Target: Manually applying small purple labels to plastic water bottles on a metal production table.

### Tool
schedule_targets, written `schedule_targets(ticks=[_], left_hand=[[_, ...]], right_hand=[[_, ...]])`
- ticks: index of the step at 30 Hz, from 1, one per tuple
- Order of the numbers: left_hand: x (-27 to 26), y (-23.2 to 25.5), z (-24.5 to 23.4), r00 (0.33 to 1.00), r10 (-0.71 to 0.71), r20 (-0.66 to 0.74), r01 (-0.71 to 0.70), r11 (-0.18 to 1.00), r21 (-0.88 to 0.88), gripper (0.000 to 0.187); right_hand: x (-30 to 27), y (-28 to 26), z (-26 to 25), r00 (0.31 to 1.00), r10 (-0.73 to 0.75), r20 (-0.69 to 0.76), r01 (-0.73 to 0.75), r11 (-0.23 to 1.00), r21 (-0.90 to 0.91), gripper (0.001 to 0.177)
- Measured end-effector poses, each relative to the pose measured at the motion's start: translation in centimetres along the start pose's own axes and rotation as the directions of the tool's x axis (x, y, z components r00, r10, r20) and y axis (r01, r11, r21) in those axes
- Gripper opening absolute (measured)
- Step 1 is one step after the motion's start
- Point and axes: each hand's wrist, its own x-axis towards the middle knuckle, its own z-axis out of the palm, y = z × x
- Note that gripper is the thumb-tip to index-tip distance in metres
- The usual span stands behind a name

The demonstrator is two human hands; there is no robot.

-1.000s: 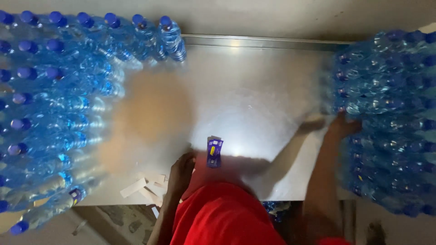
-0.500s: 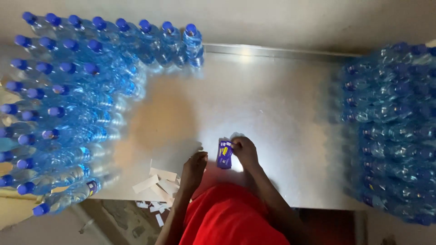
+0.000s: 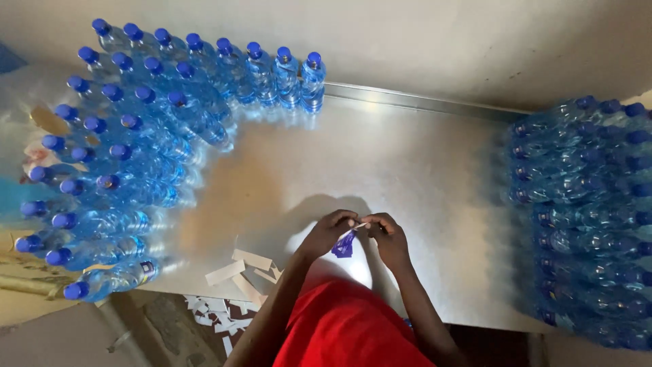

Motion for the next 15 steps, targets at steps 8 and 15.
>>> schedule_targets(ticks=[8,15], left_hand=[[-2.1,1.8,1.7,0.945,0.145,-0.294,-0.21,0.956,-0.206,0.014],[-3.6,4.1,2.6,0.929,0.278,-0.244,-0.295,0.955,-0.035,0.026]], right_hand=[[-3.1,-4.5,2.4,0.999,-0.004,-0.048,0.024,0.907,0.42,0.024],[-2.4,-3.9,2.0,0.985,-0.162,-0.052,0.17,0.958,0.23,0.013]])
